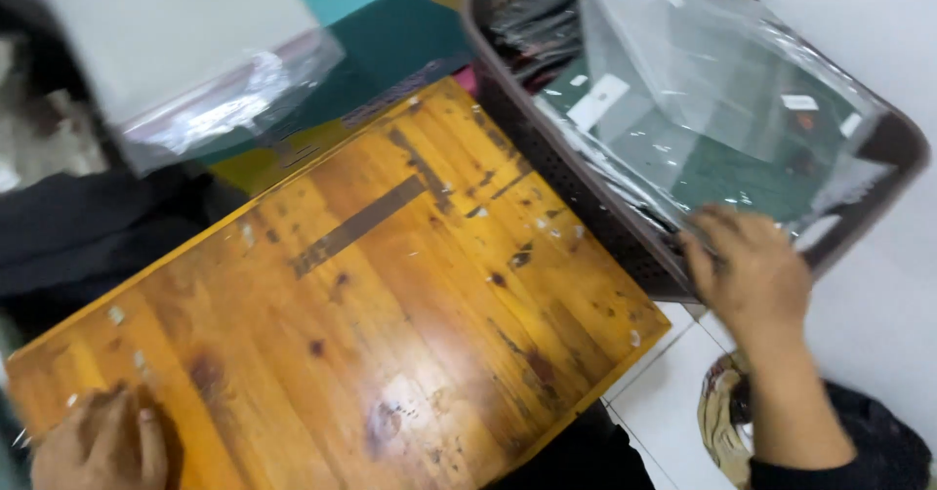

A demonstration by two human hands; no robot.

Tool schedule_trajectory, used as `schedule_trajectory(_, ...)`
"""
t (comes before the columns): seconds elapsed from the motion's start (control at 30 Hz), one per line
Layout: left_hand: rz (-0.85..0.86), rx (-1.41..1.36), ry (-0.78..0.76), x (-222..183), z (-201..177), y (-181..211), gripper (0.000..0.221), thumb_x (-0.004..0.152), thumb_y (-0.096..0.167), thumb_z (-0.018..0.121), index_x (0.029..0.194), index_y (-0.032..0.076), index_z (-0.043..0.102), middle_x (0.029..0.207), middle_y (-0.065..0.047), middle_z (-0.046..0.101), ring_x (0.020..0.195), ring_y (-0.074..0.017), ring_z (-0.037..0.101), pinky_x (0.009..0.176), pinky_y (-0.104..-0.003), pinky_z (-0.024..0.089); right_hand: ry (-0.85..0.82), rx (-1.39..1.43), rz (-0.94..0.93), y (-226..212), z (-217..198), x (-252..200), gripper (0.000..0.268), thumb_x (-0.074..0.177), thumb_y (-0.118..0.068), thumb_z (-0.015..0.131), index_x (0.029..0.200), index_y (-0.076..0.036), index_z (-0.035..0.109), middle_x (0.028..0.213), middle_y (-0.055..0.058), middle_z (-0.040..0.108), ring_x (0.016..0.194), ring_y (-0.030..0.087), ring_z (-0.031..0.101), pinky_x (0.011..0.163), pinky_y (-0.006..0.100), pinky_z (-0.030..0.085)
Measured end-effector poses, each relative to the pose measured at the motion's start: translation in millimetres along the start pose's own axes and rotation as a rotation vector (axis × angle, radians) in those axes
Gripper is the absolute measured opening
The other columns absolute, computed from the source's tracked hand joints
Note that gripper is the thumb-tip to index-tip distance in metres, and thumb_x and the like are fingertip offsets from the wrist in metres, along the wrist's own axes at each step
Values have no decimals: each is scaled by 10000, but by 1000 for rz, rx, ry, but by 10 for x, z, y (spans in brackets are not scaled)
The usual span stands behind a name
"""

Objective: Packing folded shirts into clear plastic bags and sealing them at a packaging station.

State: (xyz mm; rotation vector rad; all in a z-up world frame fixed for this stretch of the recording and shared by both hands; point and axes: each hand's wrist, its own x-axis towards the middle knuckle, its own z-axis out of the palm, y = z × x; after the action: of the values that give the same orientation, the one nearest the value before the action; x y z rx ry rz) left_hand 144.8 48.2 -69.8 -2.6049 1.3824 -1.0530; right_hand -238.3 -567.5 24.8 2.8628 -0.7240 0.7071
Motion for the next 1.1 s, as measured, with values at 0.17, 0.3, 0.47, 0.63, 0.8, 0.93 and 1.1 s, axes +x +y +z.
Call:
schedule_trajectory(0.17, -55, -416, -9, 1346, -147, 990, 258, 968, 127, 721, 1197, 22, 776, 1239, -178, 754, 1081, -354, 715, 980, -440, 546, -200, -72, 168, 553, 33, -60, 486, 985, -417, 666, 1356, -108, 730, 1360, 46, 726, 1273, 261, 662, 974, 418, 570)
schedule_trajectory(0.3, 137, -694, -60, 2364, -139, 1759, 249, 964, 175, 643, 1161, 41, 713, 1292, -190, 686, 1133, -371, 673, 996, -494, 527, -102, -51, 97, 571, 38, 4, 138, 1008, -238, 713, 1000, -133, 804, 1044, 27, 780, 1117, 253, 740, 879, 387, 596)
schedule_trajectory(0.47, 373, -838, 5, 3433, -43, 2787, 224, 963, 171, 666, 1081, 1, 752, 1185, -189, 728, 1033, -326, 703, 906, -478, 581, 8, -181, 96, 571, -274, 215, 166, 1100, -199, 641, 982, -170, 753, 923, -29, 750, 803, 238, 723, 563, 375, 512)
schedule_trajectory(0.63, 435, -716, -23, 4116, 135, 3559, 654, 977, 266, 661, 1537, 31, 420, 1589, -226, 427, 1458, -372, 440, 1251, -505, 322, 198, 8, -14, 446, -812, 217, 96, 1080, 16, 630, 1056, -45, 700, 1032, 93, 739, 706, 255, 607, 585, 339, 408)
schedule_trajectory(0.8, 382, -826, 207, 4368, 241, 3733, 286, 942, 30, 604, 1227, 53, 611, 1156, -126, 646, 1178, -310, 572, 1216, -566, 320, 254, 277, -170, 406, -787, -281, 195, 924, 78, 502, 851, -52, 627, 874, 124, 715, 705, 258, 686, 612, 377, 548)
schedule_trajectory(0.93, 456, -923, 227, 4171, 211, 3505, 327, 849, -197, 654, 941, 105, 741, 758, -21, 588, 626, -166, 550, 466, -286, 364, -2, 440, -140, 55, -821, -331, 633, 794, -684, 672, 968, -76, 689, 1102, 123, 741, 990, 290, 754, 819, 374, 595)
schedule_trajectory(1.1, 411, -889, 290, 3633, 51, 3034, 129, 946, 9, 734, 888, 124, 730, 855, -56, 680, 692, -190, 665, 512, -288, 483, -81, 289, -370, -155, -436, -531, 420, 970, -300, 507, 1299, -81, 649, 1393, 114, 639, 1336, 383, 580, 1100, 524, 477)
